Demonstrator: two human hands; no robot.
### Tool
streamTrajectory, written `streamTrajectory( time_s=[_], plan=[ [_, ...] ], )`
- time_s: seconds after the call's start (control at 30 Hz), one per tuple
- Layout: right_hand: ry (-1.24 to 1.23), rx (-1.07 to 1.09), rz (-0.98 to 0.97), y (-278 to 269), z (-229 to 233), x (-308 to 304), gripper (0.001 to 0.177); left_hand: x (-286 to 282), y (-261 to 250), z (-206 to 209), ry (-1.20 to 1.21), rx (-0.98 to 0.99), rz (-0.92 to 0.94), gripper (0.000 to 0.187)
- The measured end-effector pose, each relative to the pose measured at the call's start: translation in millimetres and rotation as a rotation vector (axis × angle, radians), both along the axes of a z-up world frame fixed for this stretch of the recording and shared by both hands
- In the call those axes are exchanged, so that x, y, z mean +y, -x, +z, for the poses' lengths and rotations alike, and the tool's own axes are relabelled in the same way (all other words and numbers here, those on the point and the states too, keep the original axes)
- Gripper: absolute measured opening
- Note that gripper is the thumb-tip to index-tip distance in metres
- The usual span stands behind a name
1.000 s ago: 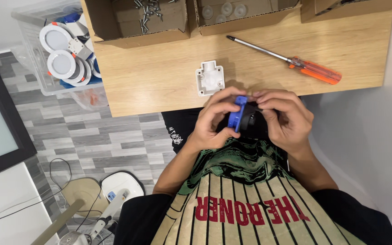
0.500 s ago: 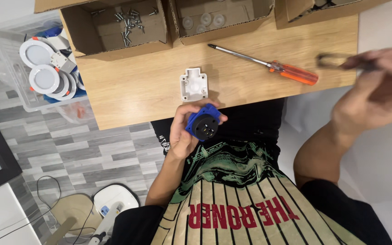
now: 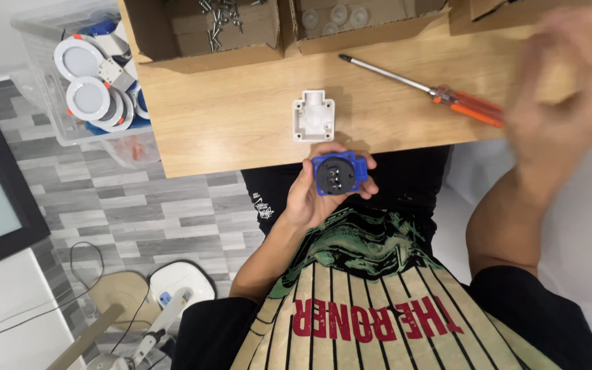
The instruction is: The person assembles electrical components on a wooden table. They use a screwdriver to tighten screws on a blue plastic part, then attach a white plastic housing. The person handles multiple similar components, placing some into a cardboard box and retrieving others from a plastic bin.
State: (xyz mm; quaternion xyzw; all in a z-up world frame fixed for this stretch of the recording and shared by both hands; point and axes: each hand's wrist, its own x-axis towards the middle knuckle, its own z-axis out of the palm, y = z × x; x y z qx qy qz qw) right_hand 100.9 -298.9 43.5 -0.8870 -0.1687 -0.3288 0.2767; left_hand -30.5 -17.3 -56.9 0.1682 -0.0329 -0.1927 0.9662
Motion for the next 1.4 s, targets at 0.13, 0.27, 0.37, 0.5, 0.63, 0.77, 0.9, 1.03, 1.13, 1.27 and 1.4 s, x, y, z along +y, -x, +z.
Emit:
streamTrajectory(
  time_s=[0.13, 0.27, 0.37, 0.5, 0.63, 0.77, 0.9, 1.03, 1.13, 1.27, 1.4],
  plan=[
    [0.122, 0.174, 0.388, 4, -25, 30, 0.013, -2, -3, -1, 0.035, 0.036, -0.042, 0.055],
    [0.309, 0.189, 0.297, 10, -36, 49, 0.022, -1, -5, 2, 0.014, 0.047, -0.022, 0.058],
    [0.378, 0.208, 0.214, 13, -46, 49, 0.025, 2, -11, 1, -0.010, 0.031, -0.004, 0.057],
    [0.431, 0.165, 0.160, 16, -55, 44, 0.013, 11, -36, 1, -0.084, -0.024, 0.088, 0.054],
    [0.446, 0.157, 0.157, 23, -51, 40, 0.016, 22, -54, 5, -0.114, 0.018, 0.177, 0.052],
    [0.297, 0.214, 0.248, 40, -44, 31, 0.024, 22, -55, 19, -0.157, -0.038, 0.156, 0.048],
    [0.099, 0.387, 0.449, 64, -40, 25, 0.030, 19, -48, 19, -0.170, 0.006, 0.138, 0.050],
    [0.023, 0.378, 0.573, 80, -47, 26, 0.048, 15, -46, 22, -0.201, 0.010, 0.147, 0.051],
    [0.084, 0.373, 0.573, 84, -46, 31, 0.048, 14, -48, 30, -0.231, -0.060, 0.172, 0.052],
    [-0.074, 0.389, 0.563, 81, -32, 51, 0.039, 6, -44, 2, -0.303, -0.142, 0.223, 0.063],
    [-0.064, 0.391, 0.584, 80, -28, 54, 0.038, 4, -42, 1, -0.366, -0.171, 0.265, 0.059]
  ],
)
